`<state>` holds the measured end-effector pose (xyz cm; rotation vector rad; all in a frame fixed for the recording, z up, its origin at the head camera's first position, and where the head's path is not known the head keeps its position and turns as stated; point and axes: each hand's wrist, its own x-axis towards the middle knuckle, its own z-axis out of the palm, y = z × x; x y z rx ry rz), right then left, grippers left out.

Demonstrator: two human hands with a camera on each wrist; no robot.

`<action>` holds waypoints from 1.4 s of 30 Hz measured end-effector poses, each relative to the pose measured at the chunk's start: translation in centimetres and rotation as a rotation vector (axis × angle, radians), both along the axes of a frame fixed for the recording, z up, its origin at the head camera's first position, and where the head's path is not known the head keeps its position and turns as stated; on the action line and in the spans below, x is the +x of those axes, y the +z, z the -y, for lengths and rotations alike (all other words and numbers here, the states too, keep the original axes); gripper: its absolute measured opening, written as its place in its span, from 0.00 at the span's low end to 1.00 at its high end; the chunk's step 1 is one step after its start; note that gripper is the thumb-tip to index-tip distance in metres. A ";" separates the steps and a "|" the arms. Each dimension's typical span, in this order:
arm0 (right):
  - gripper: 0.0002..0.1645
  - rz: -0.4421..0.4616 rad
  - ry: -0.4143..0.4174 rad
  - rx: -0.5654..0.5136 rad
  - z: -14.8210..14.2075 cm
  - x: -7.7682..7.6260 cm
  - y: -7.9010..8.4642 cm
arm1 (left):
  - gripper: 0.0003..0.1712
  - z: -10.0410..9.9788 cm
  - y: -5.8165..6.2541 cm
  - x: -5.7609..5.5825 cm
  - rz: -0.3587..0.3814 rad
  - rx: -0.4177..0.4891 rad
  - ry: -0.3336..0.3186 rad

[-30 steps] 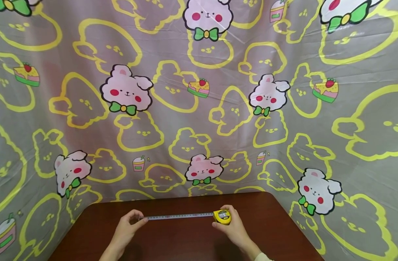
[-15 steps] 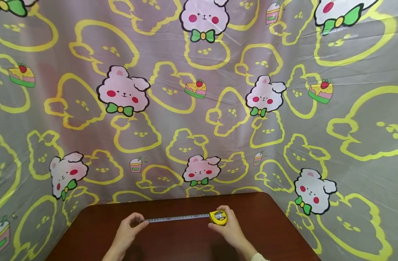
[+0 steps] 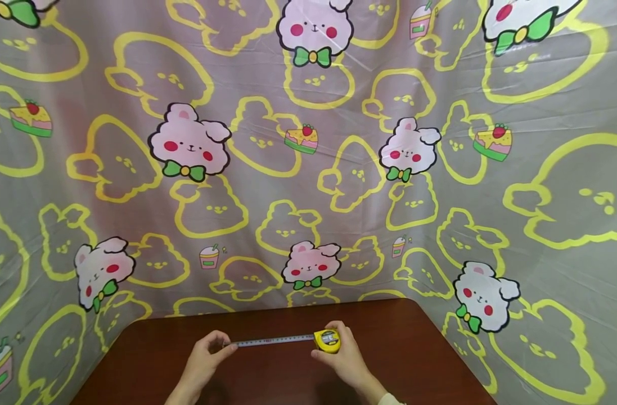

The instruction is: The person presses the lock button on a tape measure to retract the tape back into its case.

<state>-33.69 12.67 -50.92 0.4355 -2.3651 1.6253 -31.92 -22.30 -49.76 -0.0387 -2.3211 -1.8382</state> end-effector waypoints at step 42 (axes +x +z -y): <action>0.38 0.029 0.070 -0.003 3.8 1.4 0.3 | 0.11 -3.2 -0.4 -0.2 -0.047 0.046 -0.071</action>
